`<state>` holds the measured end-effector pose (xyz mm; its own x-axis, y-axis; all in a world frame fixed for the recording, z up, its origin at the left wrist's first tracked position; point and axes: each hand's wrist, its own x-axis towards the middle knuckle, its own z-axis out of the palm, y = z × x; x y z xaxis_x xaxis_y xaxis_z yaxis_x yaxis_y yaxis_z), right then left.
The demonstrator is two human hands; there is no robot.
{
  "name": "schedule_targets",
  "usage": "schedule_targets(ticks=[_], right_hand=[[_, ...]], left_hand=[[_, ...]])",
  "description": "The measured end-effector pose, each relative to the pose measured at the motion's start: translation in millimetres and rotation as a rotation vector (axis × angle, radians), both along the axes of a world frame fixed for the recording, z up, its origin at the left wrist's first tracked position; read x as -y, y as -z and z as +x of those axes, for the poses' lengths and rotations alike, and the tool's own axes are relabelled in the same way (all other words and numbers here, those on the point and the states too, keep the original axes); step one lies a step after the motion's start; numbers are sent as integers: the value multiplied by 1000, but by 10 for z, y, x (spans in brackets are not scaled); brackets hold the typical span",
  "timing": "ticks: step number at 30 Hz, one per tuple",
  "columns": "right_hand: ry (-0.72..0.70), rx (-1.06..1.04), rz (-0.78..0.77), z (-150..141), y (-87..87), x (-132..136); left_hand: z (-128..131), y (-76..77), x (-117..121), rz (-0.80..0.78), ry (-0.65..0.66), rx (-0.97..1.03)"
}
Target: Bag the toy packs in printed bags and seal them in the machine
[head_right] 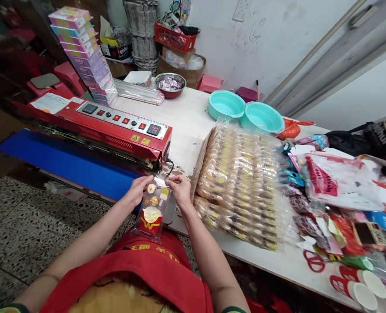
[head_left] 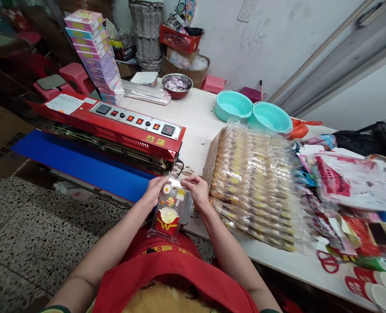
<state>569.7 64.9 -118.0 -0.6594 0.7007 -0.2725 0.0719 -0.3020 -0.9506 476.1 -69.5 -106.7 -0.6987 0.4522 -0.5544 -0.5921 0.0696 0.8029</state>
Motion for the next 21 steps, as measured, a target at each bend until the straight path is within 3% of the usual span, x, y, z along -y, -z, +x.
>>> schedule_targets(ticks=[3, 10, 15, 18, 21], right_hand=[[0, -1, -4, -17, 7, -1], [68, 25, -31, -193, 103, -27], [88, 52, -57, -521, 250, -74], [96, 43, -87, -769, 319, -17], [145, 20, -61, -842, 258, 147]], left_hand=[[-139, 0, -45, -2, -15, 12], [-398, 155, -255, -38, -103, 24], [-576, 110, -87, -67, -54, 48], [-665, 94, 37, -73, -91, 4], [-793, 86, 121, -103, -169, -64]])
